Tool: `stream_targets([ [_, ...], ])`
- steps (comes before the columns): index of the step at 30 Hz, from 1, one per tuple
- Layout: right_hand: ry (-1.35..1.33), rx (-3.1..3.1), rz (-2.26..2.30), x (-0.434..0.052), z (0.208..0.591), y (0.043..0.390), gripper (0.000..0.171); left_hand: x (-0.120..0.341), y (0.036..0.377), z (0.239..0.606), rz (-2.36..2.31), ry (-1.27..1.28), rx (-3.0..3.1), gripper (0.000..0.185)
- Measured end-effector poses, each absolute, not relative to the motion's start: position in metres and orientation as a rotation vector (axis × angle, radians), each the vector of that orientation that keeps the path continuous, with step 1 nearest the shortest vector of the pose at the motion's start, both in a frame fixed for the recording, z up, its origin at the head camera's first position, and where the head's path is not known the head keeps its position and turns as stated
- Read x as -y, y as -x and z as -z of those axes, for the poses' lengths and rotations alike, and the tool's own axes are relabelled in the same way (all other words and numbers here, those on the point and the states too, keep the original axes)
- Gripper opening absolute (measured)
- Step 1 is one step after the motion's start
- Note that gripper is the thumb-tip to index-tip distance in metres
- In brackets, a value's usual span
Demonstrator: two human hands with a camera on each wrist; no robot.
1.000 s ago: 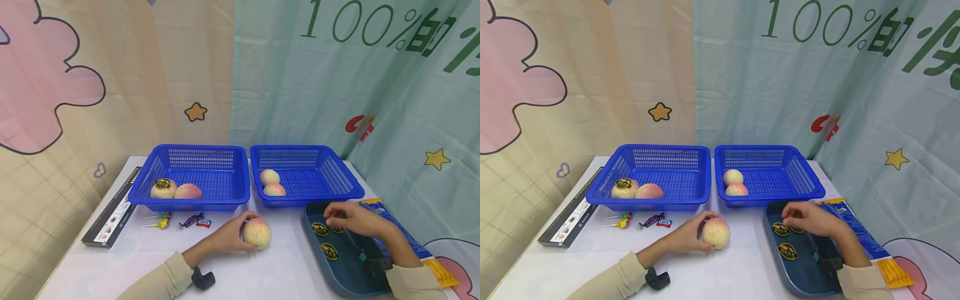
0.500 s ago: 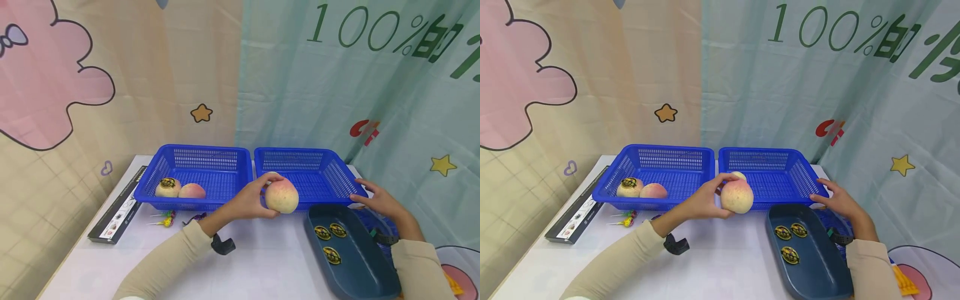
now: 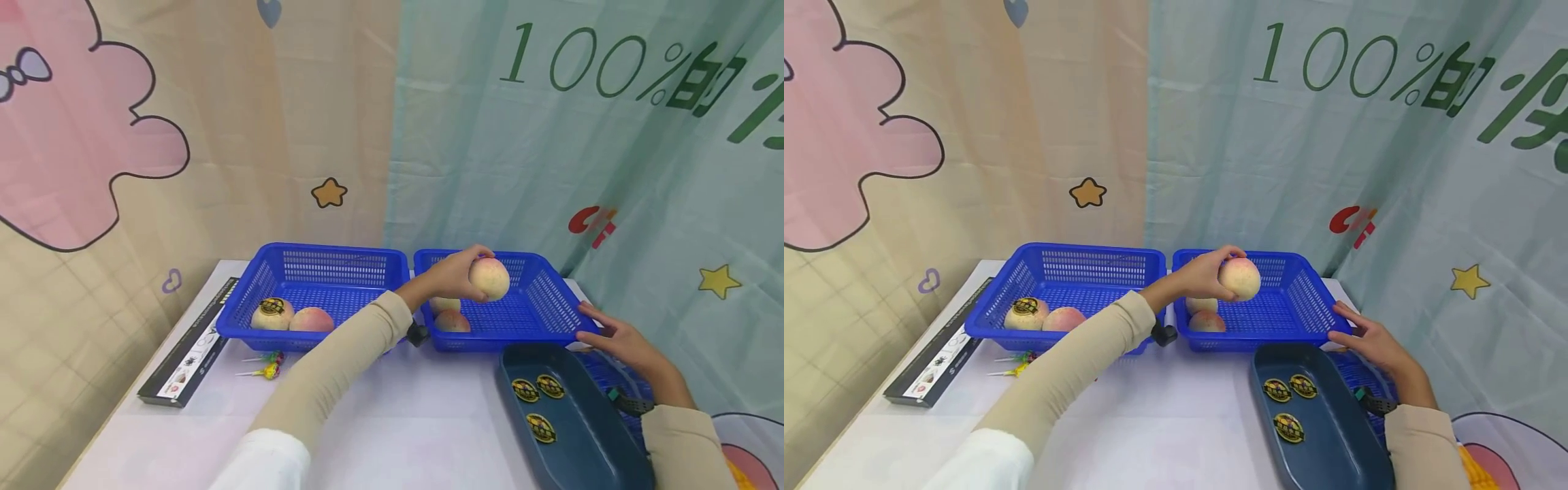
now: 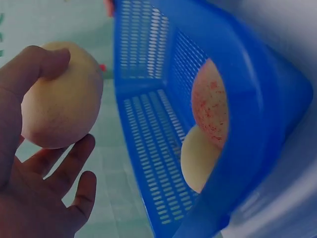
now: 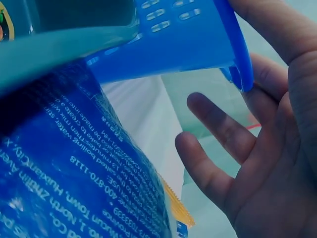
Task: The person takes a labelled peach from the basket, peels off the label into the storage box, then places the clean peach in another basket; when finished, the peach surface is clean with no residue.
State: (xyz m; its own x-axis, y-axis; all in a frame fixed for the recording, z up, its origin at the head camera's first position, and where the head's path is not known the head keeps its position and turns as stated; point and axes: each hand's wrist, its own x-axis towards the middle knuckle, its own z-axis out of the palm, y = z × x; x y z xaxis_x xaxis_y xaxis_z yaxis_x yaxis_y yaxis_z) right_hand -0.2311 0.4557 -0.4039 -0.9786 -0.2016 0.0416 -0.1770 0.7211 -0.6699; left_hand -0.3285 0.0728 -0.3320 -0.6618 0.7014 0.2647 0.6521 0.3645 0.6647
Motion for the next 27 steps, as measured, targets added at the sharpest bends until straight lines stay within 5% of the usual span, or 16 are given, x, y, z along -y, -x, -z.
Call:
stream_targets([
  [6, 0.273, -2.862, 1.155, -0.457, 0.409, 0.232, 0.074, -0.1, 0.336, 0.343, -0.91, -1.311, -2.538, 0.078],
  [16, 0.248, -2.814, 1.212, -0.456, 0.413, 0.234, 0.074, -0.113, 0.321, 0.369, -0.739, -1.019, -2.44, 0.062],
  [27, 0.204, -2.811, 1.263, -0.46, 0.416, 0.232, 0.076, -0.103, 0.316, 0.369, -0.403, -1.128, -2.589, 0.052],
])
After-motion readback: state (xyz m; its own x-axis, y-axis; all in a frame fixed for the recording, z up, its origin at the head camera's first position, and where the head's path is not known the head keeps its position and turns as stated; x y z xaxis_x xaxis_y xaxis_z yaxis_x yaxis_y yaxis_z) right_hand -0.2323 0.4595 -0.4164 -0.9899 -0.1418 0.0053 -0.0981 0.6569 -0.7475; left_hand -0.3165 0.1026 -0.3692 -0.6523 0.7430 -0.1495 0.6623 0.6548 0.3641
